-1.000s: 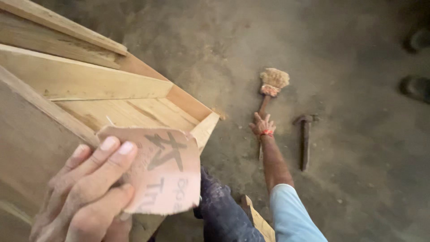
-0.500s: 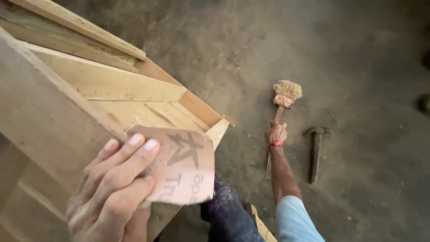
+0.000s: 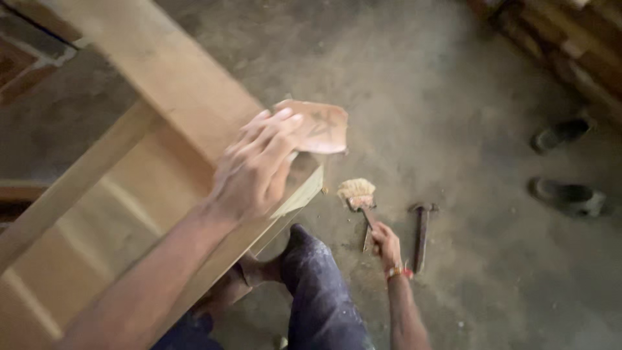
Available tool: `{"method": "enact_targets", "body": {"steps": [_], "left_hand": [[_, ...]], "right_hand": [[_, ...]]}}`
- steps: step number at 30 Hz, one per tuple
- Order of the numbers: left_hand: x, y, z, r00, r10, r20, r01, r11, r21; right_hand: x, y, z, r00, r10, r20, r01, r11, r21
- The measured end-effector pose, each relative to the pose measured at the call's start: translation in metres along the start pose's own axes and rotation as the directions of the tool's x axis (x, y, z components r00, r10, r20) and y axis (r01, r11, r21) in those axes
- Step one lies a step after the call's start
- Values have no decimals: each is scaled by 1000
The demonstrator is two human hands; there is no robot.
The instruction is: The person sands the surface of a wooden furniture component using a piece of sandpaper and then brushes away the sawdust with a brush.
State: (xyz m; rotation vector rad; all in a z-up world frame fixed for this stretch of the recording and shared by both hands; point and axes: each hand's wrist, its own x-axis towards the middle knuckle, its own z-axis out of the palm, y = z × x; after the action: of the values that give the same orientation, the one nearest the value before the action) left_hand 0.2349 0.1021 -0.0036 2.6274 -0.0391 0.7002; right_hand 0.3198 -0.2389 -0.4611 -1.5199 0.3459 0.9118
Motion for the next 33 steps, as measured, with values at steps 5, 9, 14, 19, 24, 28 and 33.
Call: {"method": "enact_targets", "body": {"steps": [5,9,14,19,24,28,33], "left_hand": [[-7,-14,23,996,-18,-91,26,996,88],[-8,-13,42,976,102,-191,-20,921,389],[-24,12,37,911,350,-218,-152,777,611],[-133,12,-51,883,409,-232,-156,721,675],[-306,-26,-234,956,-30,-291,238,661,712],[-416,0,-298,883,-167,-440,444,605,661],[-487,17,-290,674,-442,-592,704,628,331]], "right_hand": [[-98,-38,-20,956,-294,-1,281,913,294],[-185,-132,-38,789,-605,-108,613,760,214],[-260,-205,-52,509,-861,17,784,471,405],[-290,-218,-42,441,-892,94,652,391,650],[-326,-240,19,470,-851,235,679,518,520],[-369,-266,98,394,-792,466,689,590,420],[-432,-302,205,230,-620,750,927,375,25]]}}
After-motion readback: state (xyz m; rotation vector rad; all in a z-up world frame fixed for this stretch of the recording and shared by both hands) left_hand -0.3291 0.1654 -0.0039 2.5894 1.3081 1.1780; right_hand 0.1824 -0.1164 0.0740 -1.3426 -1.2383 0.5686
